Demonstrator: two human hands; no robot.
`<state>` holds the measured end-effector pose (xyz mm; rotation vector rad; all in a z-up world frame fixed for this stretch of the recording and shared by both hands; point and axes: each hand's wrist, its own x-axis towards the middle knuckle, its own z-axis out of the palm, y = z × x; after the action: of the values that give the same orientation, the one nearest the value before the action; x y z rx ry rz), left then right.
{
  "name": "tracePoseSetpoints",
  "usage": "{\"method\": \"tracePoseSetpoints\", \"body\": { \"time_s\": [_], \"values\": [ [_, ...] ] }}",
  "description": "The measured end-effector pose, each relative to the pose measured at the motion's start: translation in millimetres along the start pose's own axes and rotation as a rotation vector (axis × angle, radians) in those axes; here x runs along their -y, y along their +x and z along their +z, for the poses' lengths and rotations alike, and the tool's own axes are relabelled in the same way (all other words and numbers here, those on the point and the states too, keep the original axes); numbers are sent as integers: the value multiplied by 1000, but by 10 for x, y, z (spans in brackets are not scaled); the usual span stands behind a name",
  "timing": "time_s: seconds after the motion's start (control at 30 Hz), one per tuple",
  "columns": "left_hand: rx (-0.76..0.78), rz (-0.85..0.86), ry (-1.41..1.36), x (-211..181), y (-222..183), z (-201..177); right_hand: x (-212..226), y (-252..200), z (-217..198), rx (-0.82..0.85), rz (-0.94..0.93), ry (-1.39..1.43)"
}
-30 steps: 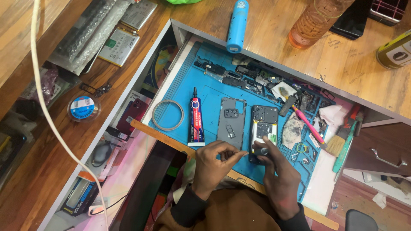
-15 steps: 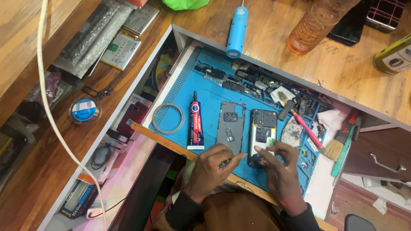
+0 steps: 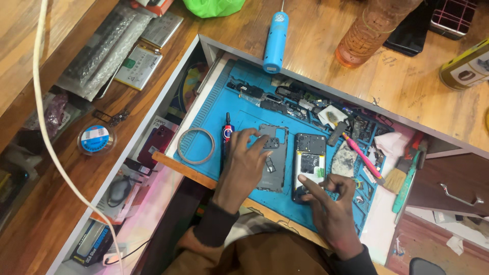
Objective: The person manipulates internal components of a mobile phone, including the battery and circuit boards, using a screwdriver and a prying tool on a workbench.
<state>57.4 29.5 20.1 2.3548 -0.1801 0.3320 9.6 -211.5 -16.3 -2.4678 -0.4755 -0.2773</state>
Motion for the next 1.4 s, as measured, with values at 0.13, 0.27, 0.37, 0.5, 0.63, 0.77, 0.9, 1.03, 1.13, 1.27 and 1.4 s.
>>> {"method": "tracePoseSetpoints", "body": {
  "time_s": [0.13, 0.27, 0.37, 0.5, 0.63, 0.77, 0.9, 1.03, 1.13, 1.27, 1.4],
  "values": [
    [28, -4, 53, 36, 122, 127, -38, -6, -16, 57, 4, 250],
    [48, -33, 67, 76, 168, 154, -4, 20, -49, 3, 133, 0],
    [39, -53, -1, 78, 239, 134, 48, 76, -61, -28, -175, 218],
    [78, -236, -209, 24, 184, 4, 93, 127, -78, 4, -184, 180],
    [-74, -218, -254, 14, 80, -153, 112, 127, -84, -60, -84, 61],
    [-33, -235, -220, 22, -109, -186, 77, 169, -63, 7, -187, 359],
    [-51, -265, -192, 21, -246, -101, 122, 160, -85, 12, 96, 303],
    [2, -317, -198, 19, -297, -98, 141, 276, -216, -206, 393, 554],
    [89, -359, -138, 13, -272, -158, 84, 436, -442, -173, 513, 397],
    [92, -283, -148, -10, -261, -215, -40, 549, -642, 179, 612, -63],
    [83, -259, -199, 37, -232, -233, -76, 594, -523, 27, 216, -202]
  ]
}}
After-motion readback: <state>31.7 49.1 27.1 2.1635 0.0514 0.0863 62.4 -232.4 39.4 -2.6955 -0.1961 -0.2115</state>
